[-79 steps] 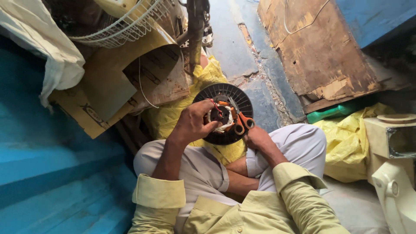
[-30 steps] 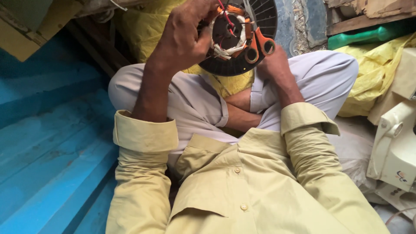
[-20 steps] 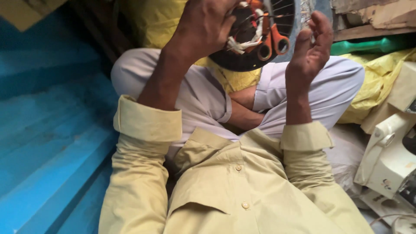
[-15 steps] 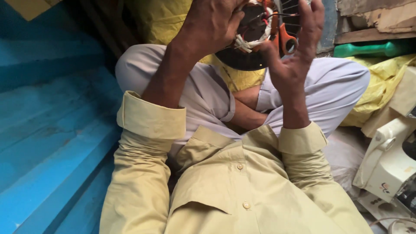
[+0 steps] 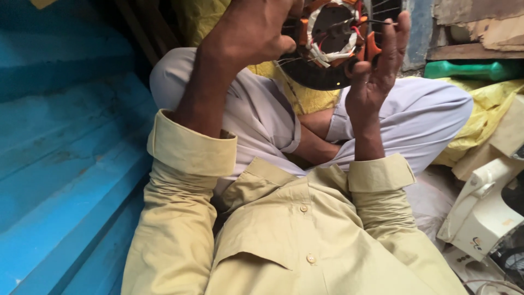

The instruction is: The person sits on the floor and repairs a circular electrical component, likely a fan motor stator. They use orange-handled scissors to cut and strip wires, then twist and arrange the connections by hand.

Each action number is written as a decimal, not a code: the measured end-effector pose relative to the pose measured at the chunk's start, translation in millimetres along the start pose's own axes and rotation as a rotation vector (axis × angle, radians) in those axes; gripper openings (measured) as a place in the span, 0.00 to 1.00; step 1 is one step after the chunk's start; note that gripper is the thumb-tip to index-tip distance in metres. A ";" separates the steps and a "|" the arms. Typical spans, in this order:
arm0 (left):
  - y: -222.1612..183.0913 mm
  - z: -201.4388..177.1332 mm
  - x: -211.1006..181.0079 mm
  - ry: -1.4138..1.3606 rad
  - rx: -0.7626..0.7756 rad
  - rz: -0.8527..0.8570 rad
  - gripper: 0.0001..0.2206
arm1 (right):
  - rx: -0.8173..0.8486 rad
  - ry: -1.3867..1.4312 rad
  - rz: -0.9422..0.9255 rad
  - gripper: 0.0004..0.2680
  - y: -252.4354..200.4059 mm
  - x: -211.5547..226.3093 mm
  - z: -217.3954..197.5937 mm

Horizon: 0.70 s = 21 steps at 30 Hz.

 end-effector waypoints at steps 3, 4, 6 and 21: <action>7.5 -3.0 -8.6 0.017 0.265 -0.213 0.19 | -0.015 -0.029 0.027 0.21 -3.9 -6.4 0.2; 11.3 -1.3 -10.0 0.022 0.409 -0.316 0.19 | -0.022 -0.036 0.030 0.20 -3.7 -8.0 -0.2; 15.2 1.4 -17.9 0.172 0.315 -0.244 0.21 | -0.027 -0.062 0.003 0.19 -3.2 -10.0 0.7; -16.3 3.7 -20.9 -0.056 0.054 -0.208 0.06 | -0.045 0.024 0.018 0.17 -9.3 -21.8 3.1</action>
Point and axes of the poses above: each hand's wrist, its own y-axis towards the middle knuckle, its own z-axis out of the palm, x = y × z, the point moved 1 cm from there along y, towards the middle knuckle, and after that the axes turned 3 degrees about x, right-handed, at the moved point
